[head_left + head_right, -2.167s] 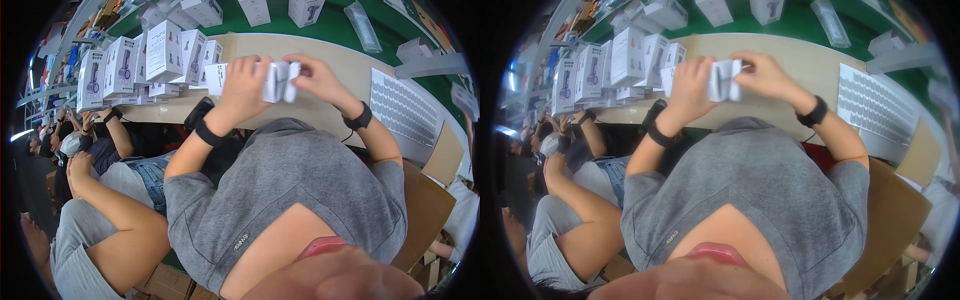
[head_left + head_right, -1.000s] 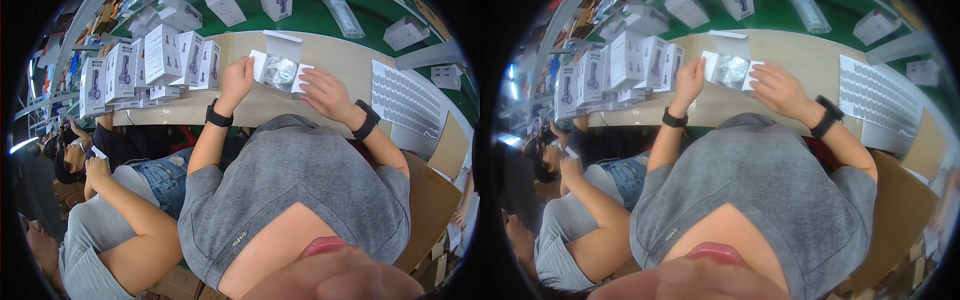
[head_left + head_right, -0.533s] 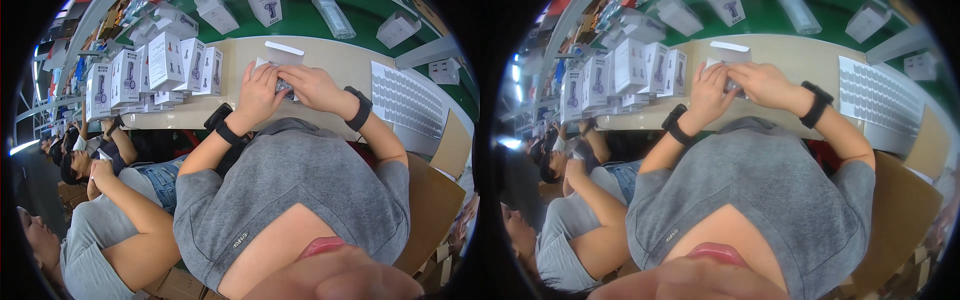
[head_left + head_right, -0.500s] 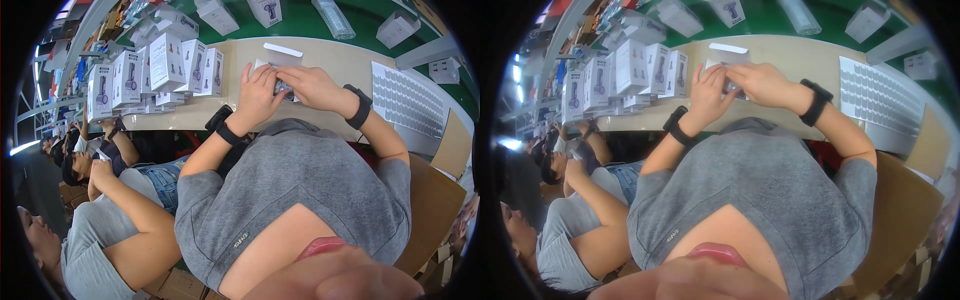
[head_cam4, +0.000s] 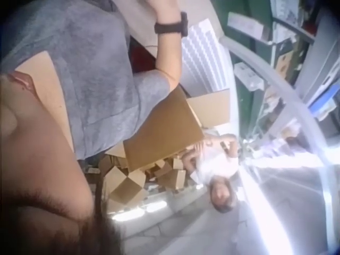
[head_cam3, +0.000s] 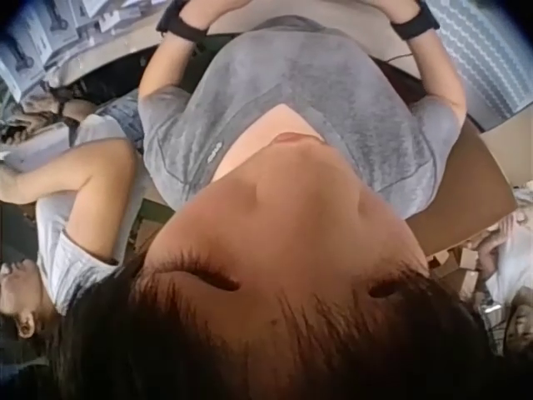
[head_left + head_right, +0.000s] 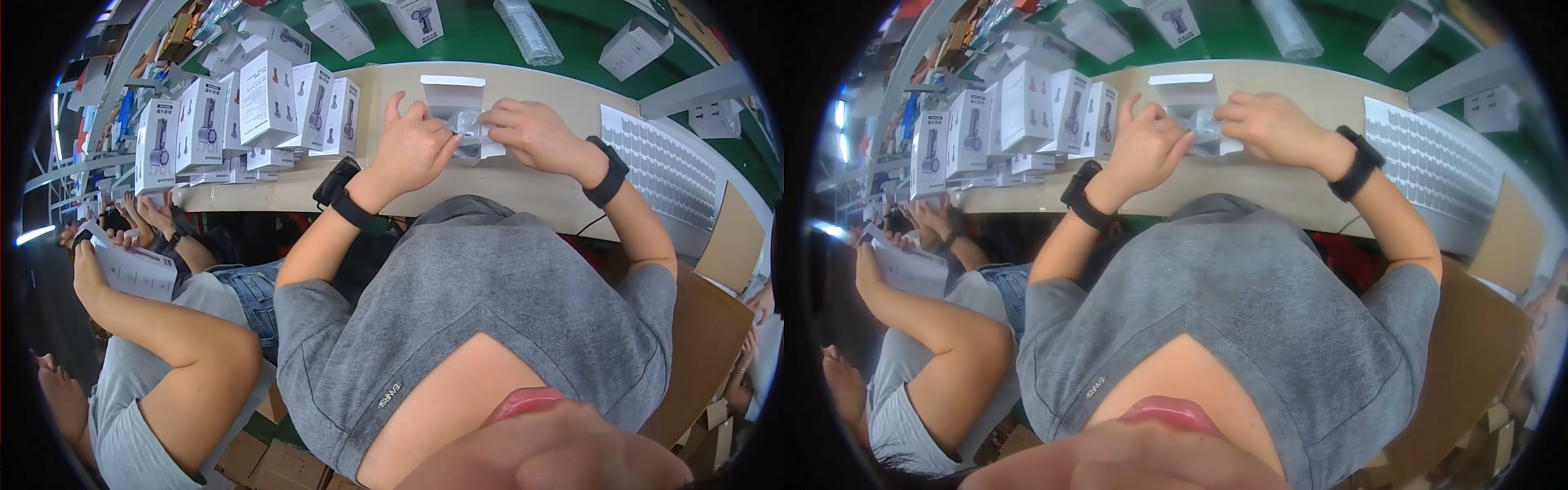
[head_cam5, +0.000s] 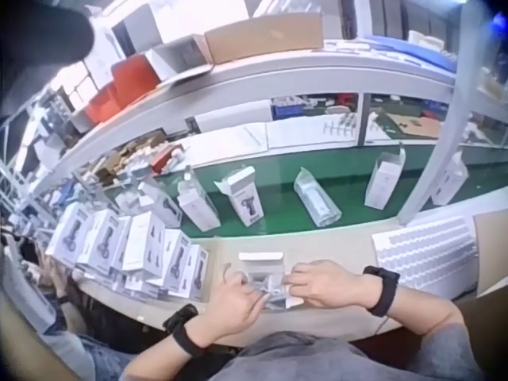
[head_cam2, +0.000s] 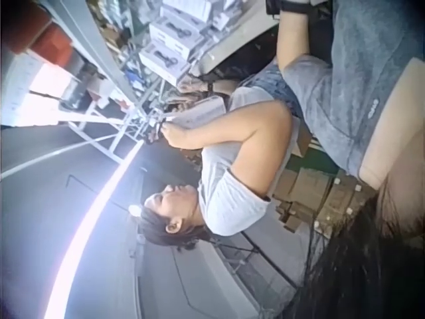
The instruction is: The person packages handheld fans by hand, placing each fan into a plastic sleeve, sliding it into a cardboard box, and tucking in the box flaps. They then stack the boxed fans on the table and eventually place them into a larger shipping carton.
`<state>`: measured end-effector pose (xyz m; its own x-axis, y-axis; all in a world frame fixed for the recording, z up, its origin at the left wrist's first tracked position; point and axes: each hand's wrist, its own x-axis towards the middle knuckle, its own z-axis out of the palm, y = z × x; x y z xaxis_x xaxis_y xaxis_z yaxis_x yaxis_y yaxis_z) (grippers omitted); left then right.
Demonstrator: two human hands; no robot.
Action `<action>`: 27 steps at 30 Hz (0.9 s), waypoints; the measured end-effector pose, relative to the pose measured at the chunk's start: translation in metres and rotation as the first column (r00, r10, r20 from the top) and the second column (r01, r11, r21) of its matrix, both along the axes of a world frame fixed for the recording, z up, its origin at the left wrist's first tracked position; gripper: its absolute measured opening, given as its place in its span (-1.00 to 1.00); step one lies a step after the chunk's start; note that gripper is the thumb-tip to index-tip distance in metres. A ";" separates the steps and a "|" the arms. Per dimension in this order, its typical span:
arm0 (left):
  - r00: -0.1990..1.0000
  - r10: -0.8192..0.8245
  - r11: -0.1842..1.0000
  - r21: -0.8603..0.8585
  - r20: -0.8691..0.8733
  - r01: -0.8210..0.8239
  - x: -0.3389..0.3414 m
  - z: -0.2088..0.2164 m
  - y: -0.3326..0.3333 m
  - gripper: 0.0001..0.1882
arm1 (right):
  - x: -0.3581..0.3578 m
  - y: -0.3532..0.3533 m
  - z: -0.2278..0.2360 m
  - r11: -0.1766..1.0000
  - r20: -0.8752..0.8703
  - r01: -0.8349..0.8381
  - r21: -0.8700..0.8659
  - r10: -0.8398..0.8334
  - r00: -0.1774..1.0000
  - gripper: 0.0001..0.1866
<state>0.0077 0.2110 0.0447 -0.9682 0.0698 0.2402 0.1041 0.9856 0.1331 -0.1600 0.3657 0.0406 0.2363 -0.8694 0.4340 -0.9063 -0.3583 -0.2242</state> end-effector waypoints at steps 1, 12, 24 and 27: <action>1.000 0.023 0.997 -0.079 0.019 -0.021 -0.005 -0.001 0.003 -0.79 | 0.003 0.003 -0.001 1.000 0.043 -0.004 -0.027 0.005 0.999 -0.88; 0.990 -0.096 0.986 -0.127 0.103 0.108 -0.036 -0.008 0.004 -0.77 | 0.049 0.017 -0.012 0.987 0.478 0.147 0.061 -0.158 0.864 -0.90; 0.948 -0.115 0.955 -0.232 0.295 0.188 -0.045 0.003 0.015 -0.79 | 0.012 0.020 -0.020 0.920 0.180 0.346 0.183 -0.378 0.908 -0.65; 0.921 -0.053 0.959 -0.238 0.386 0.155 -0.053 0.010 0.017 -0.76 | 0.019 0.014 -0.011 0.798 0.341 0.317 0.512 -0.528 0.778 -0.59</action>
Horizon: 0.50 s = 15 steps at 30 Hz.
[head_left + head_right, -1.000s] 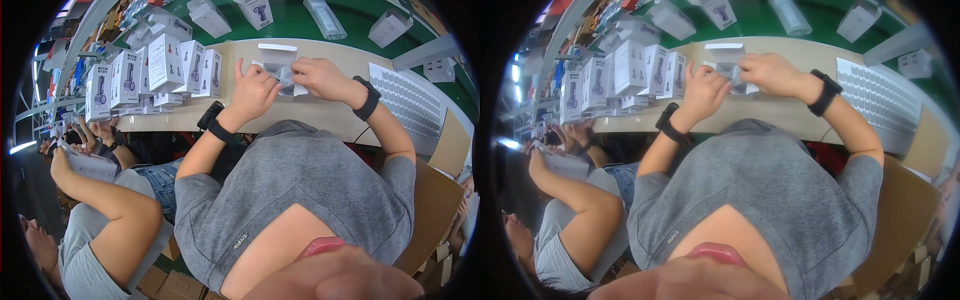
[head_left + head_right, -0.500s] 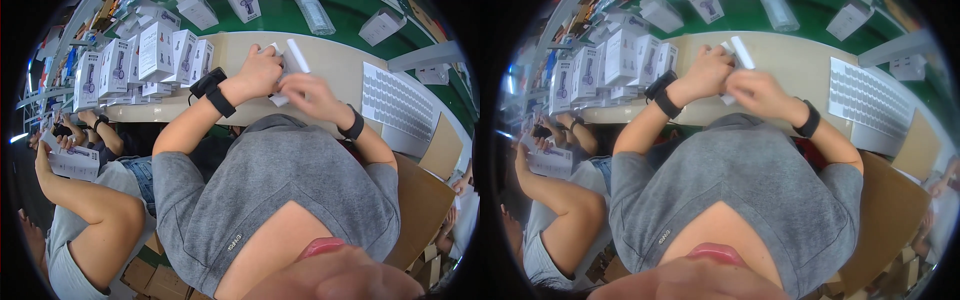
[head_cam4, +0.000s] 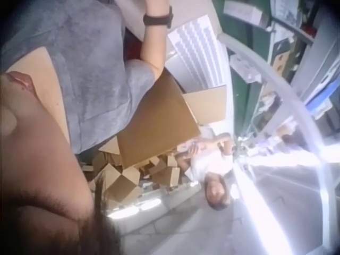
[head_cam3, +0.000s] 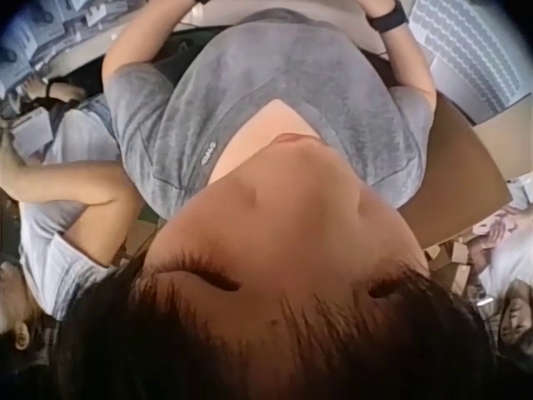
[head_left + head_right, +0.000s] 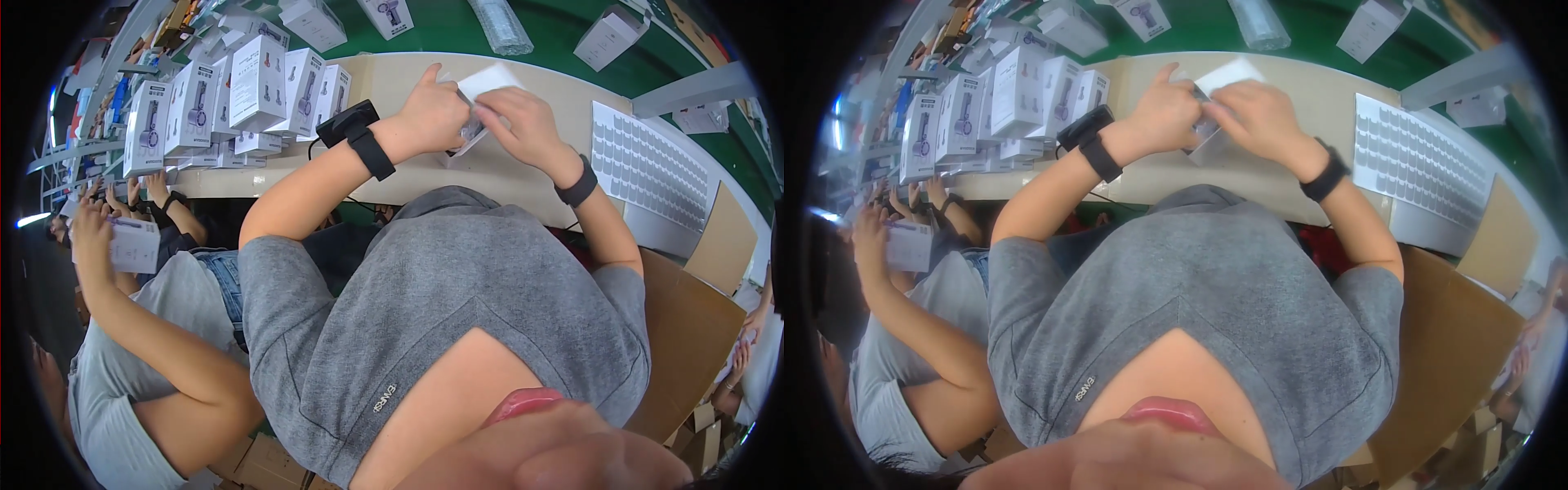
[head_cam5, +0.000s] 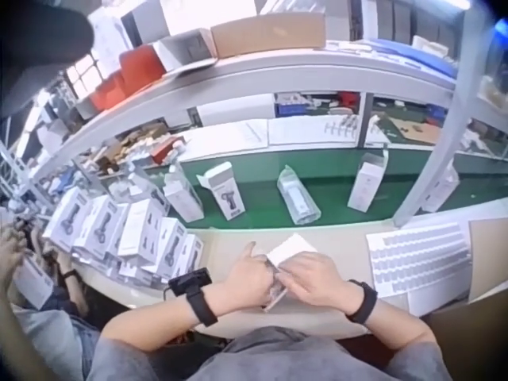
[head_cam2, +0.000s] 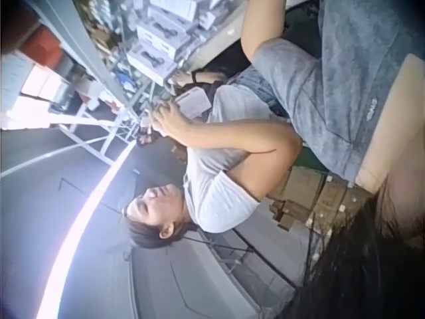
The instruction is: The person packages handheld fans by hand, placing each fan into a plastic sleeve, sliding it into a cardboard box, and tucking in the box flaps. They then stack the boxed fans on the table and eventually place them into a larger shipping carton.
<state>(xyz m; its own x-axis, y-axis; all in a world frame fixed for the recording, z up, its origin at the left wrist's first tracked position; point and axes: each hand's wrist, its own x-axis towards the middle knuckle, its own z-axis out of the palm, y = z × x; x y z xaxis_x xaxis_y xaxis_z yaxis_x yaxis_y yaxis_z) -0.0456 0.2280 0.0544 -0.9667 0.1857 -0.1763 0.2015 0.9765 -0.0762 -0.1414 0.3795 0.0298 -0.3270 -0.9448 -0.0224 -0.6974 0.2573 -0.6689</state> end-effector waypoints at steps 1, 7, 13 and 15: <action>1.000 -0.003 1.000 -0.007 0.002 0.003 0.005 -0.003 -0.003 -0.76 | 0.005 -0.003 -0.002 0.980 -0.084 -0.097 -0.174 0.083 0.993 -0.59; 0.950 0.086 0.896 0.440 -0.301 0.058 0.053 -0.005 -0.032 -0.69 | 0.008 0.005 -0.010 0.797 -0.381 -0.438 -0.415 0.285 0.879 -0.65; 0.917 0.281 0.703 0.711 -0.284 0.005 0.092 0.024 -0.032 -0.60 | 0.040 0.007 0.029 0.803 -0.475 -0.426 -0.417 0.207 0.855 -0.69; 0.875 0.405 0.599 0.800 -0.264 -0.036 0.102 0.032 -0.025 -0.58 | 0.052 0.005 0.041 0.794 -0.493 -0.405 -0.453 0.155 0.856 -0.70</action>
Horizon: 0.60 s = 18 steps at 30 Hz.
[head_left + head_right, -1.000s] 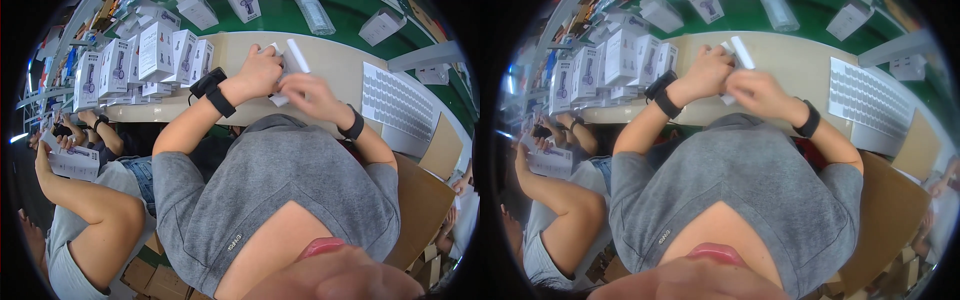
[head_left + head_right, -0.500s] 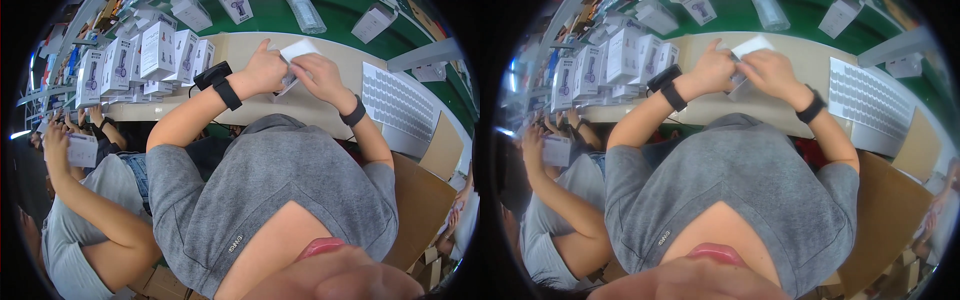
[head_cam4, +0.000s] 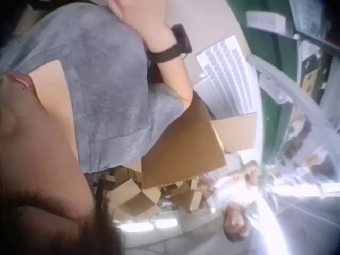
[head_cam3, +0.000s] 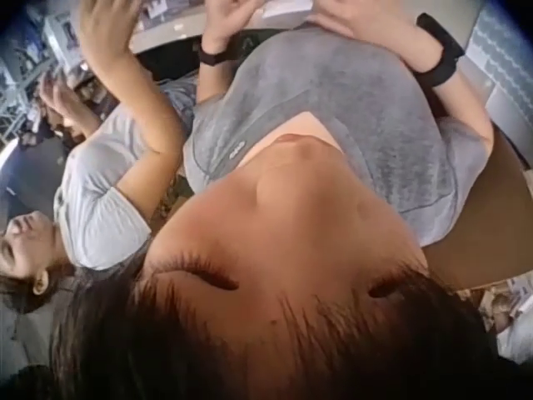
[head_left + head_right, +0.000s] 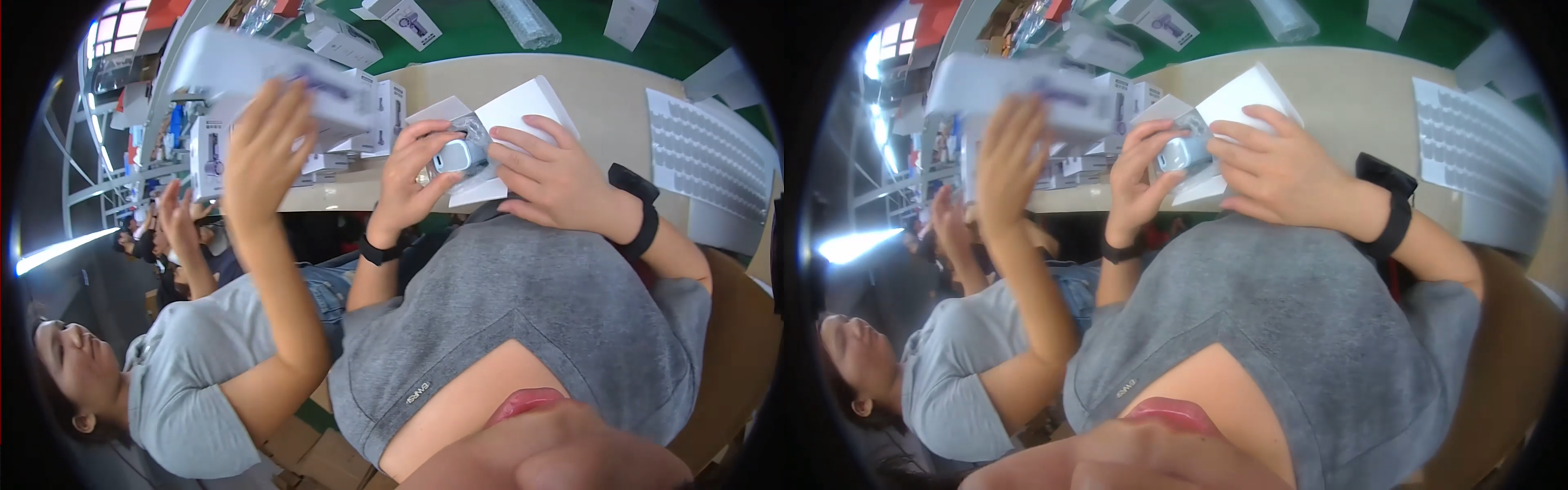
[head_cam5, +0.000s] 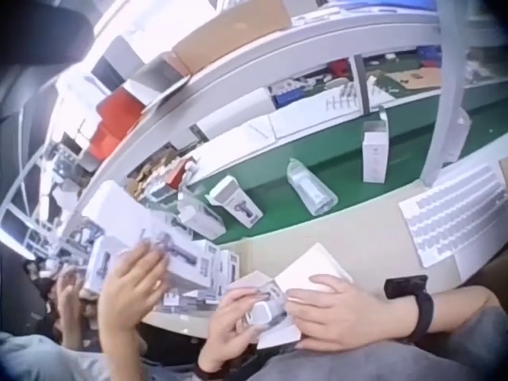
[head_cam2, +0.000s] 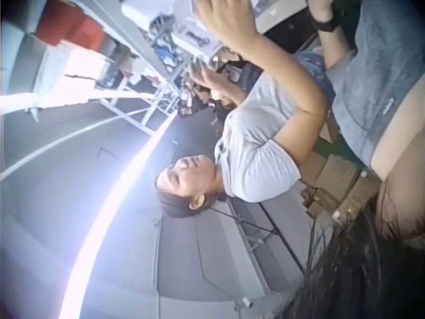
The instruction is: The person packages handheld fans by hand, placing each fan into a plastic sleeve, sliding it into a cardboard box, and tucking in the box flaps. They then stack the boxed fans on the table and eventually place them into a larger shipping carton.
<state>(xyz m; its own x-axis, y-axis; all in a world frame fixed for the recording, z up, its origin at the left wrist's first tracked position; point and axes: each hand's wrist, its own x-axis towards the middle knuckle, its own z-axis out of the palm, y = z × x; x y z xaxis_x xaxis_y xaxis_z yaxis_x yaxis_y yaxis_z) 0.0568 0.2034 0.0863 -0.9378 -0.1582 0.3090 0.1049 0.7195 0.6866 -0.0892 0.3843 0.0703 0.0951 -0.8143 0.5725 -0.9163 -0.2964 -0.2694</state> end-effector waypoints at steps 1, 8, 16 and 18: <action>0.999 0.053 0.997 0.064 -0.013 -0.052 0.003 0.001 0.001 -0.57 | 0.003 -0.003 0.006 1.000 0.029 0.008 -0.016 -0.008 1.000 -0.70; 0.964 0.178 0.919 0.385 -0.199 -0.090 0.015 -0.006 0.005 -0.51 | 0.017 -0.010 0.045 0.997 -0.301 0.031 -0.072 -0.051 0.952 -0.71; 0.942 0.284 0.887 0.423 -0.179 -0.186 0.010 0.006 0.006 -0.54 | -0.037 0.015 0.042 0.864 0.212 0.104 -0.493 0.003 0.977 -0.16; 0.951 0.276 0.891 0.409 -0.138 -0.199 -0.012 0.006 0.018 -0.56 | -0.046 0.005 -0.003 0.960 0.488 0.205 -0.191 -0.088 0.868 -0.12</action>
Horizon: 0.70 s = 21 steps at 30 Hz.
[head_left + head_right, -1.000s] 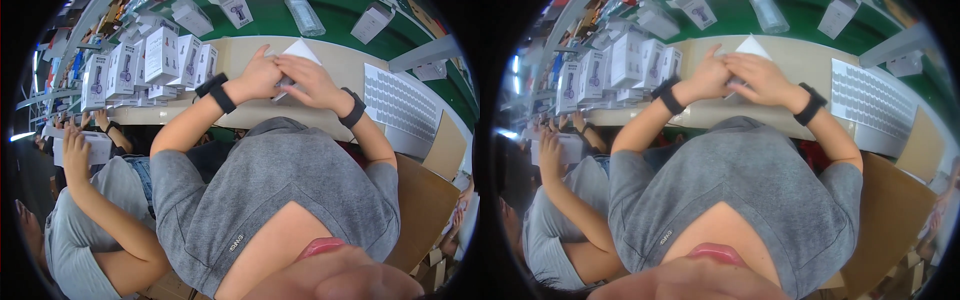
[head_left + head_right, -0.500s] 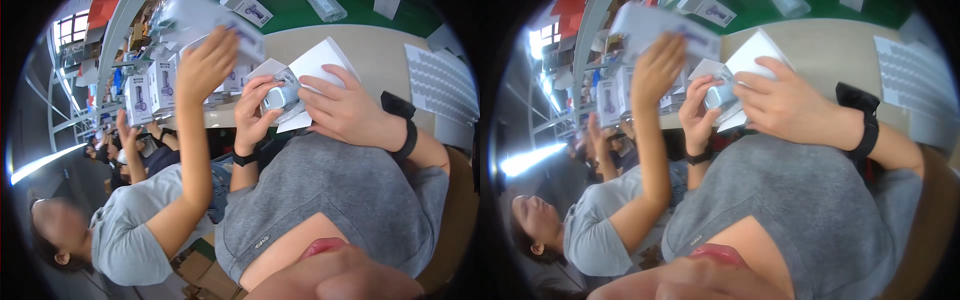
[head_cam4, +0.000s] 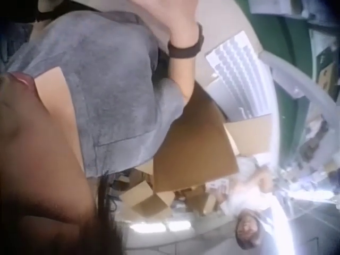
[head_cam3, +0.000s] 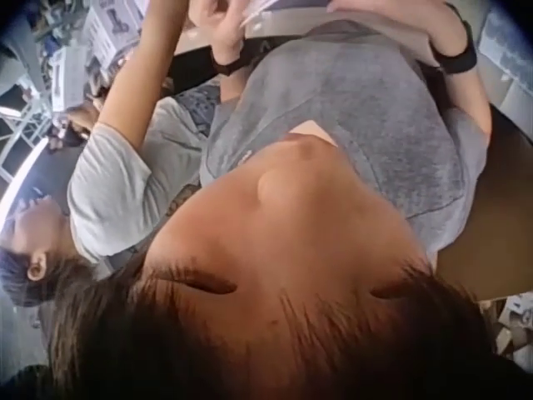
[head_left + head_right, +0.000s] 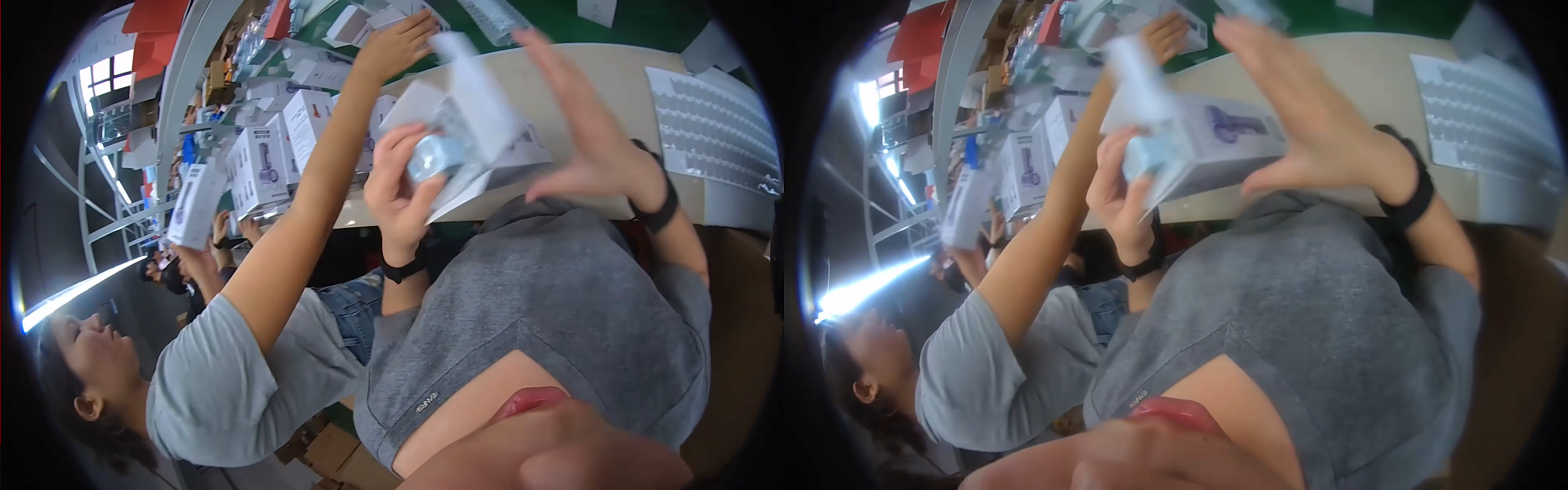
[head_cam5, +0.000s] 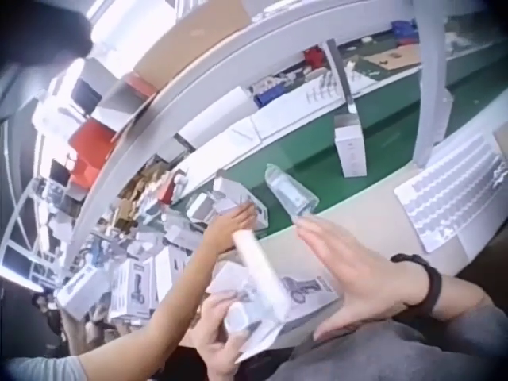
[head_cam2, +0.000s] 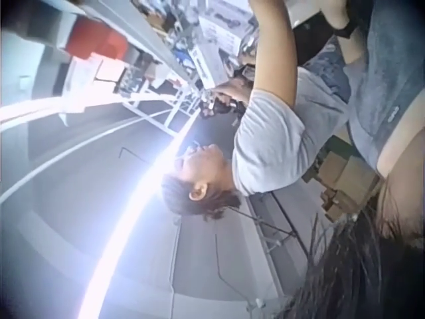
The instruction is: The person packages handheld fans by hand, placing each fan into a plastic sleeve, sliding it into a cardboard box, and tucking in the box flaps. They then stack the boxed fans on the table and eventually place them into a larger shipping carton.
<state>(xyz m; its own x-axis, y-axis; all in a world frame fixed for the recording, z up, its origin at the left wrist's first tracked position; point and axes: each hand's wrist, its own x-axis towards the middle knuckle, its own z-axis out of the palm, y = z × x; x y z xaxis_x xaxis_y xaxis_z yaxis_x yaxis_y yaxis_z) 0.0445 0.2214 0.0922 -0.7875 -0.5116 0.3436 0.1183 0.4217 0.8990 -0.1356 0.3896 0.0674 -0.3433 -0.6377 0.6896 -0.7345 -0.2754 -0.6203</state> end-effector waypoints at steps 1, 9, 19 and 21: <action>0.996 -0.089 0.981 -0.172 0.030 0.093 -0.016 0.006 0.006 -0.58 | -0.002 0.000 -0.019 0.973 0.166 -0.196 0.122 0.175 0.970 -0.07; 0.970 0.181 0.746 -0.620 -0.162 -0.242 -0.037 -0.024 -0.024 -0.58 | -0.095 -0.050 -0.072 0.974 0.622 -0.020 0.227 -0.129 0.772 -0.35; 0.390 0.909 0.106 -0.822 -0.148 -0.560 0.068 -0.099 -0.144 -0.14 | -0.212 -0.139 -0.176 0.725 0.165 0.597 0.343 -0.673 0.721 -0.27; 0.401 0.905 0.136 -0.799 -0.140 -0.586 0.068 -0.101 -0.158 -0.13 | -0.204 -0.133 -0.177 0.587 0.060 0.469 0.660 -0.664 0.745 -0.28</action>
<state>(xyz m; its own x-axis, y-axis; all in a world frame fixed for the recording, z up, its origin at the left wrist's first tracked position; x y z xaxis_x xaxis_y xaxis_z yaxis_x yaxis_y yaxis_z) 0.1127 0.0634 -0.0092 -0.2578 -0.6440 0.7203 -0.8324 0.5266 0.1729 -0.3394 0.2564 -0.1094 -0.8816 -0.4660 0.0752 -0.3832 0.6135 -0.6905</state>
